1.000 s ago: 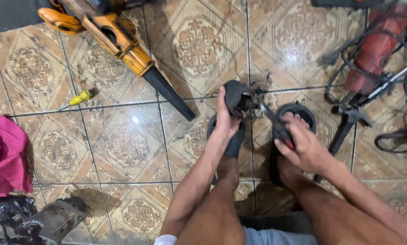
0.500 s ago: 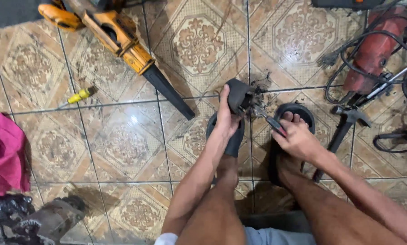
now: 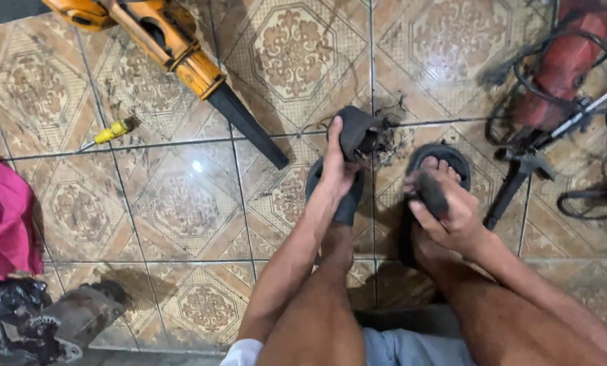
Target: Removing copper wire windings from a motor stator using pliers
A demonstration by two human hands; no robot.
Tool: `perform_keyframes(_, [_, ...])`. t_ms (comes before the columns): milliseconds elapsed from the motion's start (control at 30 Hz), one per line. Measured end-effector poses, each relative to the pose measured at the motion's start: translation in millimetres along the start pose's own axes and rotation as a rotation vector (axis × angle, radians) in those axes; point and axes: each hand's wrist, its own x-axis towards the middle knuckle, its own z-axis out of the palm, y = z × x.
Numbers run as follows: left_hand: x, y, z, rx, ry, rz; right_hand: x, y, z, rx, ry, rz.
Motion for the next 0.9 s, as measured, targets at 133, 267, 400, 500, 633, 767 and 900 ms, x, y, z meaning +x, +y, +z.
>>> perform_keyframes(133, [-11.4,4.0,3.7,0.032,-0.015,-0.013,-3.2,33.9,7.0,-0.221,-0.356,0.229])
perform_keyframes(267, [0.4,4.4,4.2,0.086,-0.062,-0.042,-17.6,16.6,8.8,-0.019,-0.176,0.512])
perform_keyframes(400, [-7.9,7.7,4.0,-0.001,-0.040,-0.044,-11.2,17.8,-11.5,0.012,-0.225,0.634])
perform_keyframes(500, [-2.7,8.3,1.4,-0.061,-0.029,-0.080,-18.0,37.8,-13.9,0.131,-0.401,0.803])
perform_keyframes(633, [5.0,6.8,-15.4,-0.166,-0.052,-0.104,-35.0,58.8,11.2,0.545,-0.351,1.160])
perform_keyframes(767, [14.0,-0.2,-24.1,-0.167,-0.054,-0.101,-36.7,65.6,19.7,0.934,-0.230,1.341])
perform_keyframes(900, [2.0,3.5,-19.9,-0.133,-0.057,-0.093,-5.8,15.3,13.2,1.156,-0.204,1.357])
